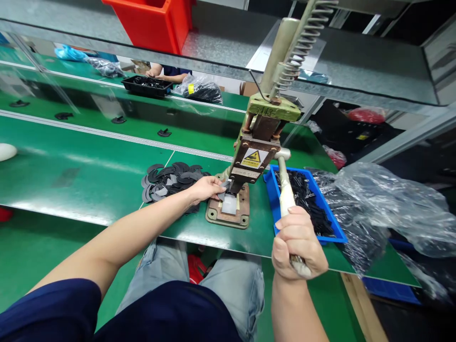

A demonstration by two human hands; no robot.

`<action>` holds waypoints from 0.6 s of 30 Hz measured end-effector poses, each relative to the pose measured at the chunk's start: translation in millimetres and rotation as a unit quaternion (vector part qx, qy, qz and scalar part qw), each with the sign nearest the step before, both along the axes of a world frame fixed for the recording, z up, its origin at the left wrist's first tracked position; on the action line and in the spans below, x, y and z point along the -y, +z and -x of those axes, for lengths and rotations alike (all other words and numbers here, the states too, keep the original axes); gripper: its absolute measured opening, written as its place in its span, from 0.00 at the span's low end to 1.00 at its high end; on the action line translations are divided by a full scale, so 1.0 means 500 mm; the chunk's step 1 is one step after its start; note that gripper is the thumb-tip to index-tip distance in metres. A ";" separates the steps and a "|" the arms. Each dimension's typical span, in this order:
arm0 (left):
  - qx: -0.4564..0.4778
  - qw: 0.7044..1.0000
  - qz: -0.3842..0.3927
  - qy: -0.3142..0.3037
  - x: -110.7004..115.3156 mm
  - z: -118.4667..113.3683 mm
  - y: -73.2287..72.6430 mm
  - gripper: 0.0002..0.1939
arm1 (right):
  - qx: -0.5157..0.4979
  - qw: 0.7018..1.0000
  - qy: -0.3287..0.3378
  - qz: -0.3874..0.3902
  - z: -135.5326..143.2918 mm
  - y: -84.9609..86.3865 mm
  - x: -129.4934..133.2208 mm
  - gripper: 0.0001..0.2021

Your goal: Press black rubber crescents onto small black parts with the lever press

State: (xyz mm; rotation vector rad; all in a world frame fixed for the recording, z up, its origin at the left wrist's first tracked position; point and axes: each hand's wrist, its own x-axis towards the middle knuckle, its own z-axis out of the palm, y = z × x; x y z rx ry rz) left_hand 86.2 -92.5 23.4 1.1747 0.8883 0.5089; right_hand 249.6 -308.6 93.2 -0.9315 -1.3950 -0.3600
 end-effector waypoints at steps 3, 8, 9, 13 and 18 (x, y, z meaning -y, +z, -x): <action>-0.033 0.999 -0.011 -0.014 -0.003 -0.008 0.000 0.22 | -0.007 1.000 -0.003 -0.004 0.003 0.000 -0.001 0.13; -0.122 0.989 -0.028 -0.073 -0.017 -0.021 0.004 0.20 | -0.002 1.000 0.012 -0.005 0.008 0.009 0.004 0.12; -0.137 0.986 -0.027 -0.088 -0.020 -0.025 0.007 0.20 | -0.002 1.000 0.016 -0.004 0.009 0.010 0.005 0.12; -0.184 0.972 -0.002 -0.147 -0.041 -0.041 0.020 0.17 | 0.001 1.000 0.021 -0.012 0.010 0.013 0.002 0.13; -0.220 0.963 0.016 -0.156 -0.052 -0.056 0.021 0.15 | -0.006 1.000 0.014 -0.027 0.013 0.015 -0.004 0.15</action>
